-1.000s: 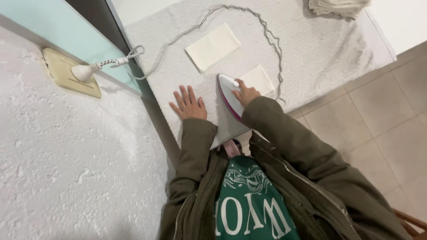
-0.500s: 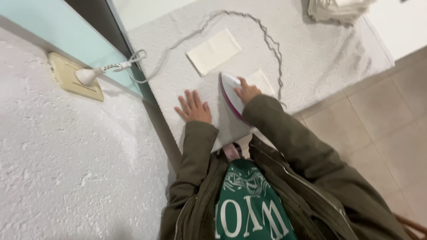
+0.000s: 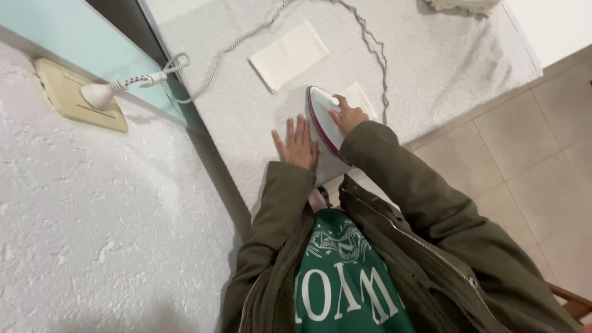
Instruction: The person irons several small white fabric pieces on a white towel laid over a table. They use a pink and white iron to press each piece, then fold it and place it on a growing stack. The person repeats this process for multiple pieces throughout the video.
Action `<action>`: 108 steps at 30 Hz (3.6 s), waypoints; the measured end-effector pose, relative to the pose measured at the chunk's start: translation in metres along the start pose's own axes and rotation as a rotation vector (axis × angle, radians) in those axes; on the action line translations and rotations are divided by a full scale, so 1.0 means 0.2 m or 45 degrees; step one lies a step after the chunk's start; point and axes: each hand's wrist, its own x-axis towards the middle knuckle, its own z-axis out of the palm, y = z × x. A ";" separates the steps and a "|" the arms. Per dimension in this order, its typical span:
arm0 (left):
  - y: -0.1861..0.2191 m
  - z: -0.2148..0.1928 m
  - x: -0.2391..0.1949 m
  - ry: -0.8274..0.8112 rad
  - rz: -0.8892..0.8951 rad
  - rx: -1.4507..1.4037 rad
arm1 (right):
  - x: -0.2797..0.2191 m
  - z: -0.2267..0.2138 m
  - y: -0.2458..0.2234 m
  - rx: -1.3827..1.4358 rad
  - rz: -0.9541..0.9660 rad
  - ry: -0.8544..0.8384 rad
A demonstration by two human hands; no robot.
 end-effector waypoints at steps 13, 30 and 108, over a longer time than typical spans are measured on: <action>0.00 -0.07 0.04 0.010 -0.009 0.064 | 0.03 -0.22 -0.13 0.091 -0.005 -0.086; 0.02 -0.14 0.01 -0.008 0.031 0.000 | 0.02 -0.25 -0.06 0.119 0.094 -0.061; 0.28 -0.04 0.31 -0.082 0.133 -0.072 | 0.02 -0.46 0.21 0.092 0.155 -0.135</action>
